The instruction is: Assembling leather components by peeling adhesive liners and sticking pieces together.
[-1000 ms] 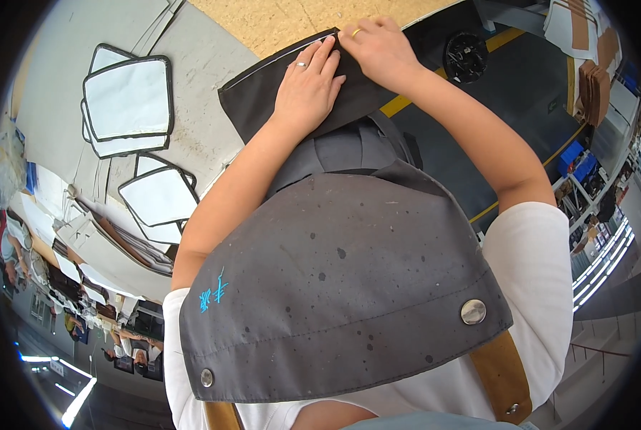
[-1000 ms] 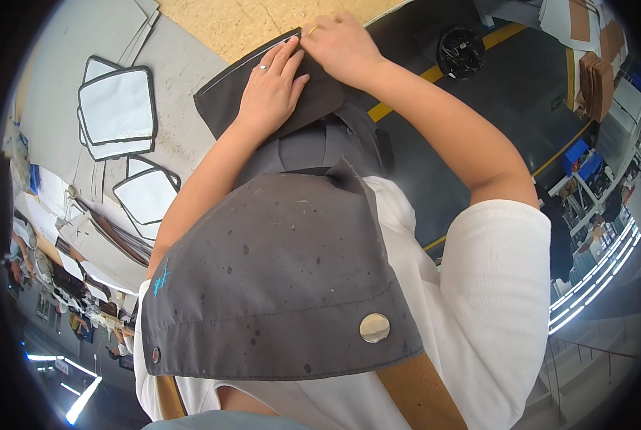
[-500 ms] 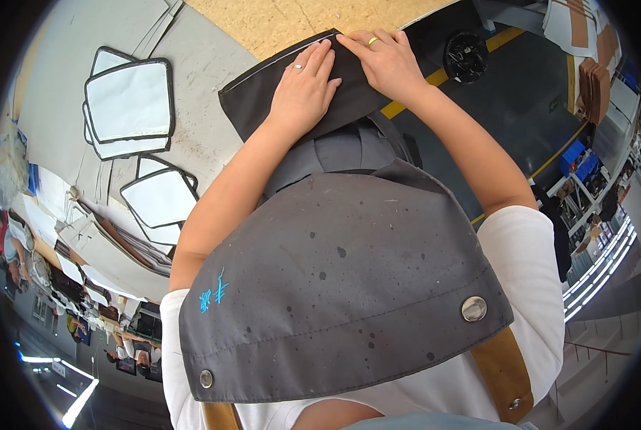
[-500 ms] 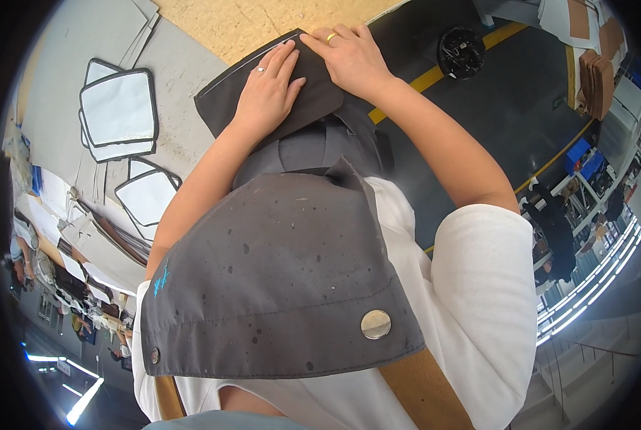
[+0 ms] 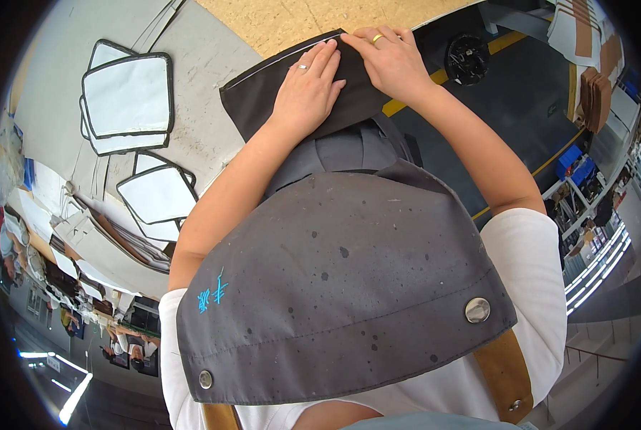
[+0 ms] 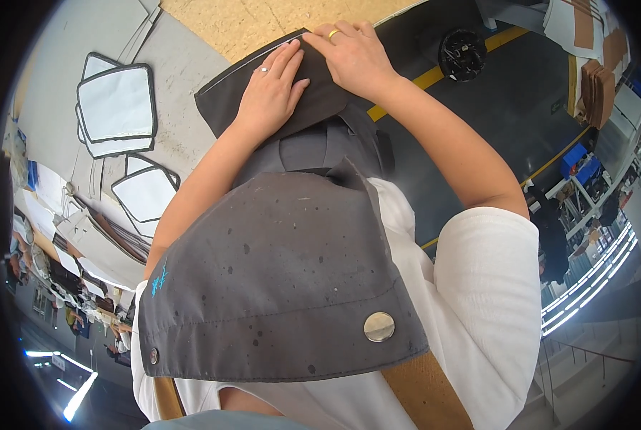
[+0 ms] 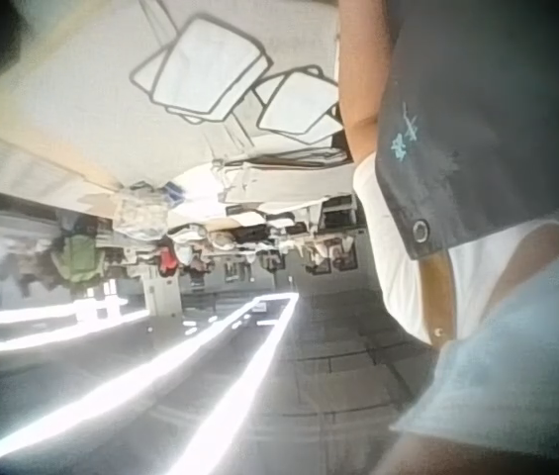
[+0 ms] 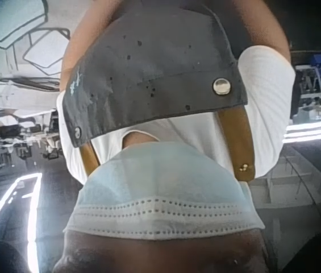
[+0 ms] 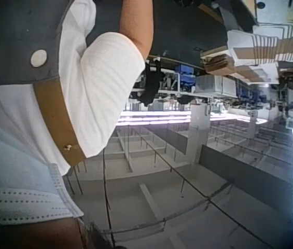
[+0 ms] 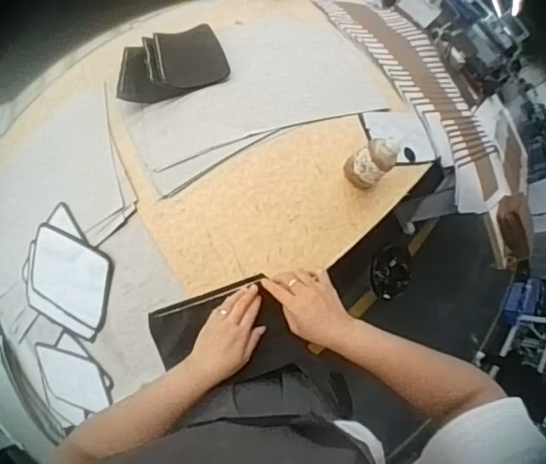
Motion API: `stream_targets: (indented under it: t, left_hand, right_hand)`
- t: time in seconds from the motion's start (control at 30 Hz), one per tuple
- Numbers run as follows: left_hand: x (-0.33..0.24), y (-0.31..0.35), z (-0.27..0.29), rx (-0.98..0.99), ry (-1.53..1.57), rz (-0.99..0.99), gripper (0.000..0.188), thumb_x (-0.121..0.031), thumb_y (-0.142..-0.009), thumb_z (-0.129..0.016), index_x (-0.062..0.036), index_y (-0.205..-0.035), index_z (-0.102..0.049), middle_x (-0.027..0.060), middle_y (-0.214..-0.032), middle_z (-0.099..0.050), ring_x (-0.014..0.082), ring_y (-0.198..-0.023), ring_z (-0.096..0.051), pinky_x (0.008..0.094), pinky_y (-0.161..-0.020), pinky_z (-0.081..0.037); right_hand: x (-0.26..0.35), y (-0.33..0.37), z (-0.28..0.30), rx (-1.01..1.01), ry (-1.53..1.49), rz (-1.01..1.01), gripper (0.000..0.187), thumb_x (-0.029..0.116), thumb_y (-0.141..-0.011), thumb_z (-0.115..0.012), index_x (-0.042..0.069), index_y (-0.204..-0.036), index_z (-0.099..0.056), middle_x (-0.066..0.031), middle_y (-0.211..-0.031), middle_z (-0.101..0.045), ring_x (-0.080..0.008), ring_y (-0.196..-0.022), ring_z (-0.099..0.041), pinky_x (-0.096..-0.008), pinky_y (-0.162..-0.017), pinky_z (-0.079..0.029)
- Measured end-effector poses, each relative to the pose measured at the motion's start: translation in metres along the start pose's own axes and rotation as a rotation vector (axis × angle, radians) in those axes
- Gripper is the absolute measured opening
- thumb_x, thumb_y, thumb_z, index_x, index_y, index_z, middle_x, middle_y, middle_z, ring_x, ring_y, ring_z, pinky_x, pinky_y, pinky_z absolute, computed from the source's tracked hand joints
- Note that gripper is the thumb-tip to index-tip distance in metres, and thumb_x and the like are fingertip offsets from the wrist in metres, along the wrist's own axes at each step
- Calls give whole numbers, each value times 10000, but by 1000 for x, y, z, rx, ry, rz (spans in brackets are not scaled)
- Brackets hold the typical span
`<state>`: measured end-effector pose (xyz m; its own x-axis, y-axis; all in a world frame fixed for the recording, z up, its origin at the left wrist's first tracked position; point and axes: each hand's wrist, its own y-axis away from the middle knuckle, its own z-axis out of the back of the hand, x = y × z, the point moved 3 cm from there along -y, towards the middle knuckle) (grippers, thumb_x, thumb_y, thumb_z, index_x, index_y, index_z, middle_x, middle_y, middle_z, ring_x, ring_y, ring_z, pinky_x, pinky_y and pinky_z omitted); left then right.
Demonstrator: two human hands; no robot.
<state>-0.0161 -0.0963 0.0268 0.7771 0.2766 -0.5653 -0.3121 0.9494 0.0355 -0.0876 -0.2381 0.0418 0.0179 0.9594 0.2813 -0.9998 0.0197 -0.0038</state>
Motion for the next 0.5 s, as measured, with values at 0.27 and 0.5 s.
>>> stream_targets:
  t: [0.27,0.5]
  left_hand:
    - [0,0,1,21,20,14,453,-219,-850,-555,24,-1221,-458,122,-1317,-414,264,-1243,-372,363,-957,-374]
    - [1,-2,3,30,51,14,452,-215,-849,-558,23,-1220,-460,116,-1321,-409,256,-1242,-374,359,-949,-378]
  right_hand:
    - [-5,2,-5,16,22,0,427,56,-726,-578,129,-1147,-579,18,-1047,-583,-143,-950,-522,-321,-812,-332]
    - [2,-12,-1,61,166,143,356,79,-704,-586,91,-1060,-591,42,-1011,-579,-123,-955,-516,-323,-824,-361]
